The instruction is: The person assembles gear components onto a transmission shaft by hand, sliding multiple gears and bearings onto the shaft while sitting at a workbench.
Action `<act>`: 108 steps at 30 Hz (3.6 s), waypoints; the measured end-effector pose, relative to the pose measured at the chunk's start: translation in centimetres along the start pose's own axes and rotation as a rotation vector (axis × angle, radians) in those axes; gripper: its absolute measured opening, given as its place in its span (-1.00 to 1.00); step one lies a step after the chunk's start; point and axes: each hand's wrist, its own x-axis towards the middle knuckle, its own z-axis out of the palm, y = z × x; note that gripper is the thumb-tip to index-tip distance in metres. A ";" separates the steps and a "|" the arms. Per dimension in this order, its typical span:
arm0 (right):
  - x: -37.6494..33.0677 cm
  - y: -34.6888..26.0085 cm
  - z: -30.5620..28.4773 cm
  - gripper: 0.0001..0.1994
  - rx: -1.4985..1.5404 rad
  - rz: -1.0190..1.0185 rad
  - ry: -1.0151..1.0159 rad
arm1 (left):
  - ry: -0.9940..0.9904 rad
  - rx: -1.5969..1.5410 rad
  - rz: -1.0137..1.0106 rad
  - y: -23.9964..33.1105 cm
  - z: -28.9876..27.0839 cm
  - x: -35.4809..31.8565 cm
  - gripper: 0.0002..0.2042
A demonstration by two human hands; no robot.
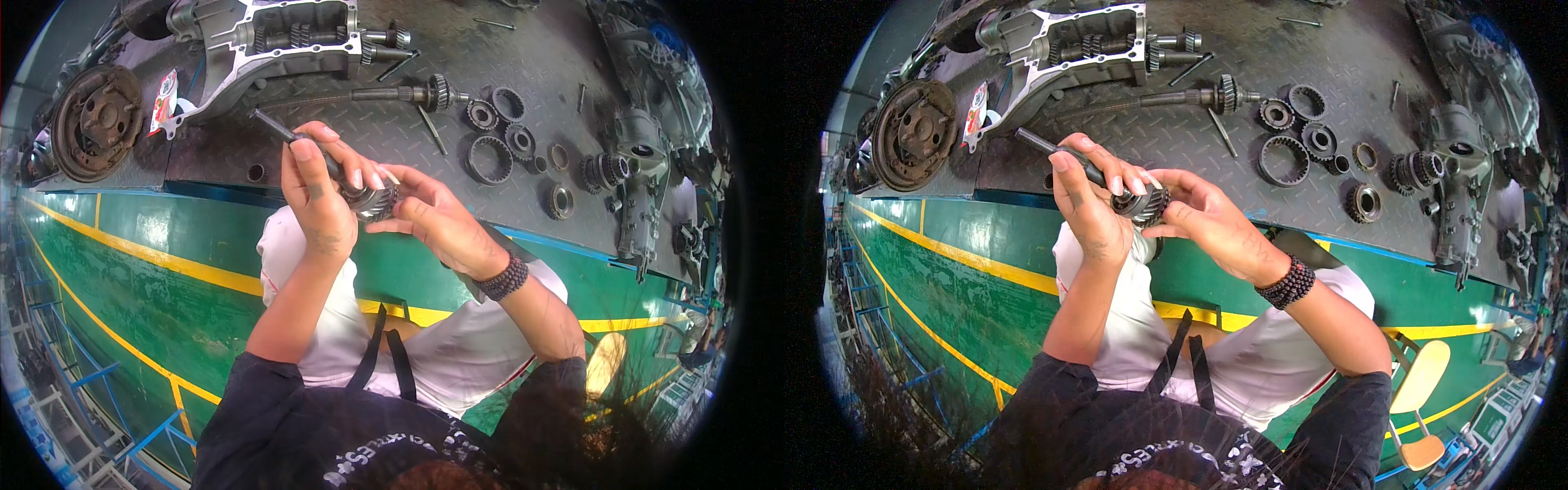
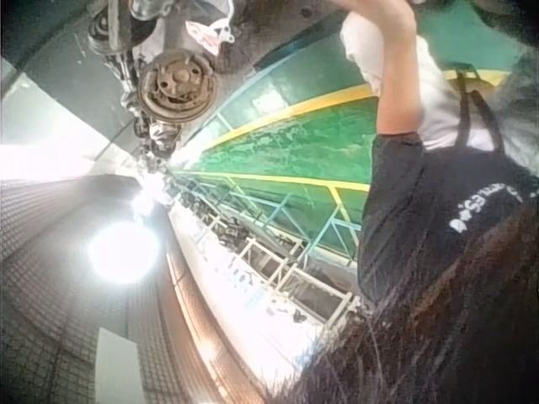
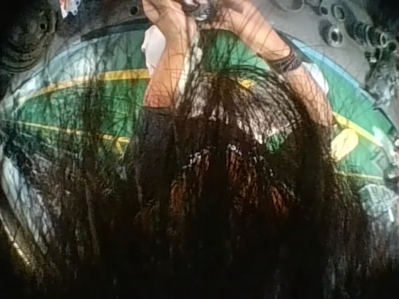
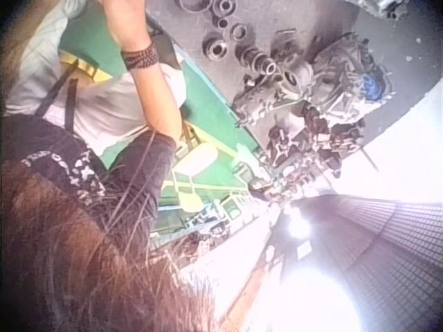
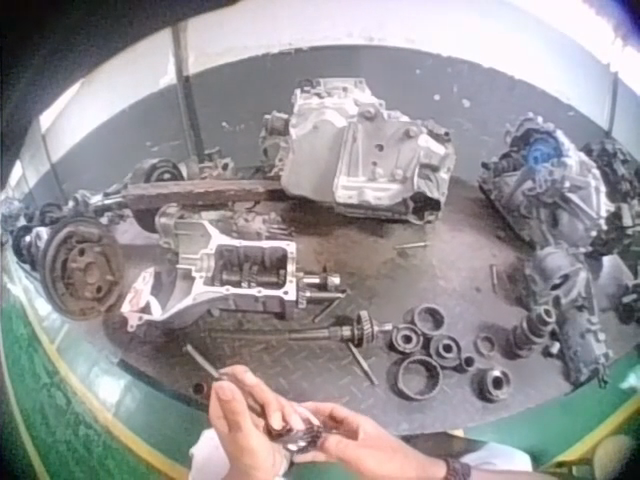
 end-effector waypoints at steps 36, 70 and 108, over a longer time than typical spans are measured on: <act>2.2 3.3 0.5 -0.41 -0.096 -0.148 0.033 | 0.144 0.158 -0.058 -0.4 1.6 1.7 -0.63; 1.8 2.7 1.1 -0.36 -0.313 -0.301 0.056 | 0.128 0.142 0.046 -0.9 1.8 1.6 -0.60; 2.4 3.9 -0.1 -0.30 -0.609 -0.542 0.178 | 0.302 0.054 -0.053 -1.5 1.8 1.0 -0.57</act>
